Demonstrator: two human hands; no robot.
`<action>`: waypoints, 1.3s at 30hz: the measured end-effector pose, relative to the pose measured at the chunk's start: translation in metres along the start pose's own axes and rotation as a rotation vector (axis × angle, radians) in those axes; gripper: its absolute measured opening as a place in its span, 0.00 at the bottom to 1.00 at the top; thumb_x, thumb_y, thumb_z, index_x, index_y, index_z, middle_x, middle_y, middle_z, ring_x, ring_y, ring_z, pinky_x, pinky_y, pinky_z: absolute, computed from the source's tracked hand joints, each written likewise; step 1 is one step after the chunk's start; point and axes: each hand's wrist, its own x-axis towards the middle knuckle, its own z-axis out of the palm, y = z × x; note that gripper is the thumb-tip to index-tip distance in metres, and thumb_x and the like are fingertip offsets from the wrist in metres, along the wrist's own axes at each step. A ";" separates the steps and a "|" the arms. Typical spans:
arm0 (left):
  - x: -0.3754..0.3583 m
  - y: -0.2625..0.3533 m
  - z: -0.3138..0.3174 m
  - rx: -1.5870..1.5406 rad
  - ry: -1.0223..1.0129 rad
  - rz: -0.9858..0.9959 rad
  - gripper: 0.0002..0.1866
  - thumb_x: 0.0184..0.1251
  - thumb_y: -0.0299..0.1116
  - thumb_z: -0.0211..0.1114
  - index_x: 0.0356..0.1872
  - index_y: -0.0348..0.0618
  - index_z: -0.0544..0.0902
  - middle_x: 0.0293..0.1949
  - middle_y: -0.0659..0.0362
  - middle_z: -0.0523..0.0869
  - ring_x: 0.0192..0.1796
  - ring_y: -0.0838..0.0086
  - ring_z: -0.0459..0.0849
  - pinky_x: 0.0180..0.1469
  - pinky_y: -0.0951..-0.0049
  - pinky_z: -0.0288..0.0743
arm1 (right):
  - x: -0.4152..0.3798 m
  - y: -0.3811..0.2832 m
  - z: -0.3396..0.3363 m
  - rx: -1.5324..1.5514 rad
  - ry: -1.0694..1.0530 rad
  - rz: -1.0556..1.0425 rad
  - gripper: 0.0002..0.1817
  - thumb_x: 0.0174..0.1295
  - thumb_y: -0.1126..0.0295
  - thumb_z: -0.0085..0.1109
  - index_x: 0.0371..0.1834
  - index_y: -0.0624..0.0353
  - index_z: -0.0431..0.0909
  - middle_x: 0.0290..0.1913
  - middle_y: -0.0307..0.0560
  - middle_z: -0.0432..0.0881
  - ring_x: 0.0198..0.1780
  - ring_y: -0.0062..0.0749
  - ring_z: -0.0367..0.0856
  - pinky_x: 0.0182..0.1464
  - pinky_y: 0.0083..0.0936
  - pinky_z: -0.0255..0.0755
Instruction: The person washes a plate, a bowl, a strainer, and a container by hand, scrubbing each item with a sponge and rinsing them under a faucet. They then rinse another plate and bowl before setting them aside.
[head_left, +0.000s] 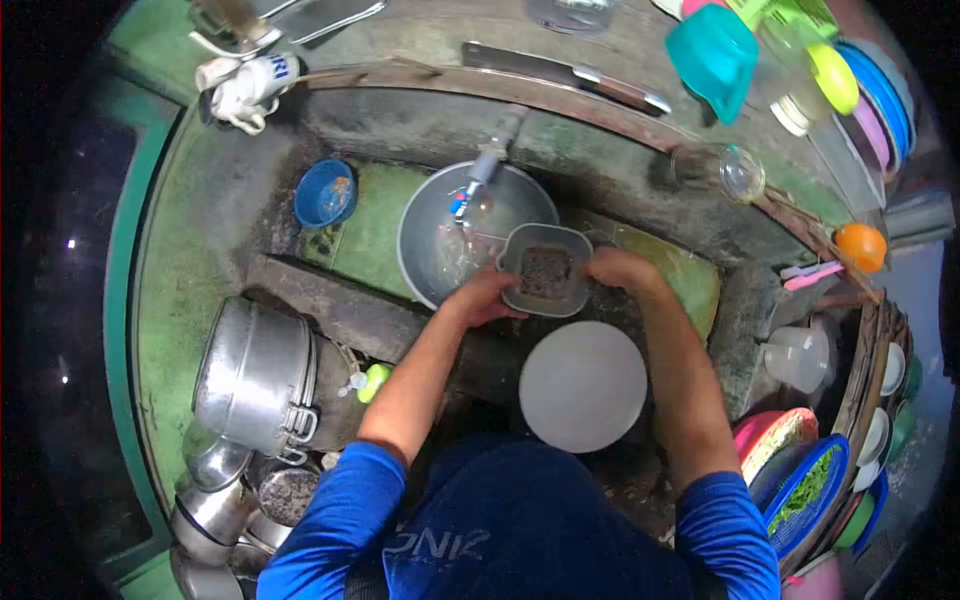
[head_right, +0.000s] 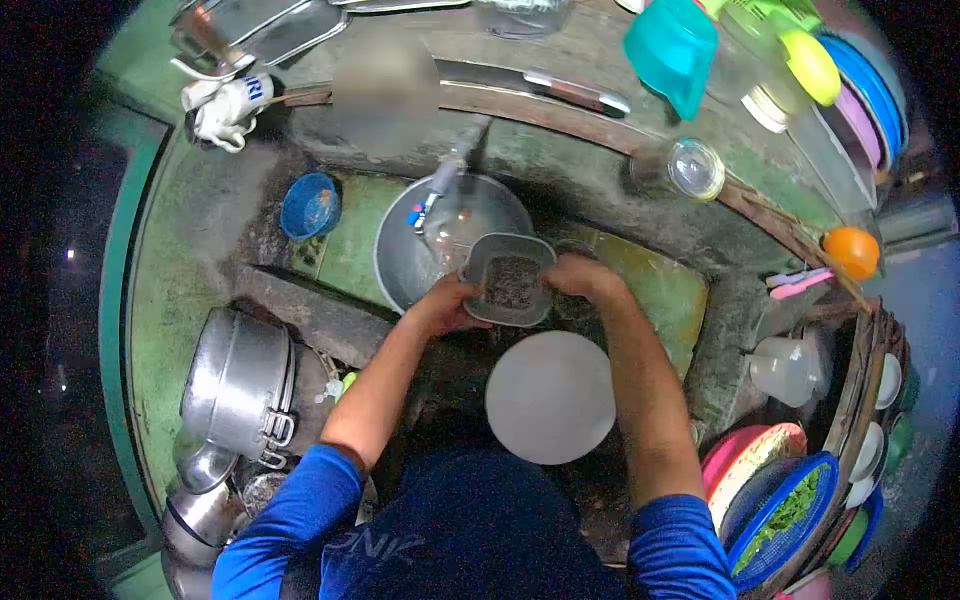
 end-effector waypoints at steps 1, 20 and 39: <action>-0.008 0.012 -0.004 -0.009 -0.001 0.007 0.33 0.68 0.27 0.58 0.72 0.52 0.58 0.62 0.51 0.75 0.55 0.58 0.82 0.49 0.57 0.82 | 0.012 -0.010 0.008 -0.129 -0.091 0.006 0.32 0.66 0.47 0.51 0.60 0.65 0.76 0.60 0.62 0.77 0.62 0.51 0.75 0.63 0.41 0.68; 0.127 -0.099 -0.135 -0.163 0.416 0.023 0.45 0.54 0.18 0.66 0.72 0.61 0.58 0.61 0.52 0.74 0.57 0.52 0.79 0.46 0.46 0.82 | -0.241 0.101 0.004 0.241 0.445 0.432 0.24 0.68 0.52 0.58 0.36 0.69 0.84 0.33 0.40 0.83 0.37 0.24 0.75 0.44 0.28 0.71; 0.013 -0.026 -0.102 -0.413 0.242 0.196 0.50 0.54 0.10 0.45 0.74 0.72 0.43 0.68 0.49 0.64 0.60 0.49 0.78 0.52 0.33 0.78 | -0.215 0.046 -0.003 0.242 0.513 0.338 0.24 0.68 0.53 0.58 0.27 0.67 0.82 0.26 0.37 0.79 0.32 0.23 0.72 0.40 0.28 0.69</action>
